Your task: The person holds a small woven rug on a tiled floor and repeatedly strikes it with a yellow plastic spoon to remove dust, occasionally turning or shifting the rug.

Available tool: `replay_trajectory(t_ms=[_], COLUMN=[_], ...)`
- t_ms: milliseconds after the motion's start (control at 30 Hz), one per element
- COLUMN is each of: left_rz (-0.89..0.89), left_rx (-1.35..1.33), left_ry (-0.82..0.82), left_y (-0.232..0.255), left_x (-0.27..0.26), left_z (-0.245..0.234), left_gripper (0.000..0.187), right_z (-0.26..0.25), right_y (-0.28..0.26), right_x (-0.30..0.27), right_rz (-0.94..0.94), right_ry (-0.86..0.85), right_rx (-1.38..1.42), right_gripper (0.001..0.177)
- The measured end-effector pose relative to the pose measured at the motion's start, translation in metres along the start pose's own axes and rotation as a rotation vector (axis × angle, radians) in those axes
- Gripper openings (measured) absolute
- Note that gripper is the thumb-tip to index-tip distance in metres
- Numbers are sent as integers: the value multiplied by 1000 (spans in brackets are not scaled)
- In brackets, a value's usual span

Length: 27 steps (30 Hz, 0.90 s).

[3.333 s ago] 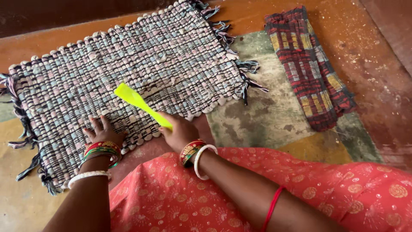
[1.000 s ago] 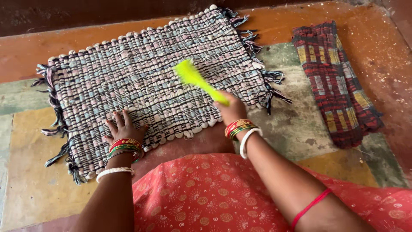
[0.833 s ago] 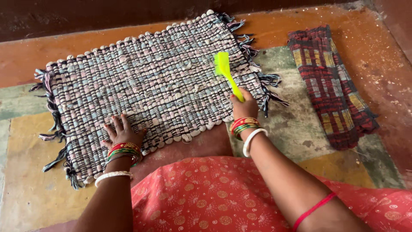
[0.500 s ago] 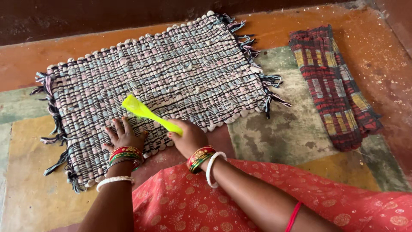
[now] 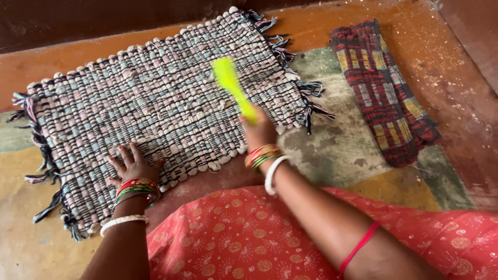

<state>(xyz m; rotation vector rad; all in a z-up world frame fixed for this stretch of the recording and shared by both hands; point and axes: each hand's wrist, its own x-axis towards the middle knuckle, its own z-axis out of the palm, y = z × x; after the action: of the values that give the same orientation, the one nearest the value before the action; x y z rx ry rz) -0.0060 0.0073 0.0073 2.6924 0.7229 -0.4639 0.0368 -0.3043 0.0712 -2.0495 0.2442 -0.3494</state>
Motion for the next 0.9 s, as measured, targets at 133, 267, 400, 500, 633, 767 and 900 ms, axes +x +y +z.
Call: replay_trajectory(t_ms=[133, 267, 400, 500, 633, 767, 900], left_rz=[-3, 14, 26, 2, 0, 0, 6], left_rx=[2, 30, -3, -20, 17, 13, 12], left_ry=[13, 14, 7, -8, 2, 9, -4], left_y=[-2, -3, -4, -4, -3, -5, -4], left_x=[4, 5, 0, -1, 3, 3, 3], left_z=[1, 5, 0, -2, 2, 5, 3], left_gripper=[103, 104, 104, 105, 104, 106, 105], right_z=[29, 20, -2, -20, -32, 13, 39], right_y=[-64, -68, -10, 26, 36, -6, -55], right_x=[-64, -71, -14, 19, 35, -2, -75], right_rz=[48, 294, 40, 214, 265, 7, 79], right_ry=[-471, -614, -315, -62, 57, -37, -502], right_rx=[-110, -230, -57, 148, 71, -16, -67], right_gripper=[41, 39, 34, 36, 34, 41, 43])
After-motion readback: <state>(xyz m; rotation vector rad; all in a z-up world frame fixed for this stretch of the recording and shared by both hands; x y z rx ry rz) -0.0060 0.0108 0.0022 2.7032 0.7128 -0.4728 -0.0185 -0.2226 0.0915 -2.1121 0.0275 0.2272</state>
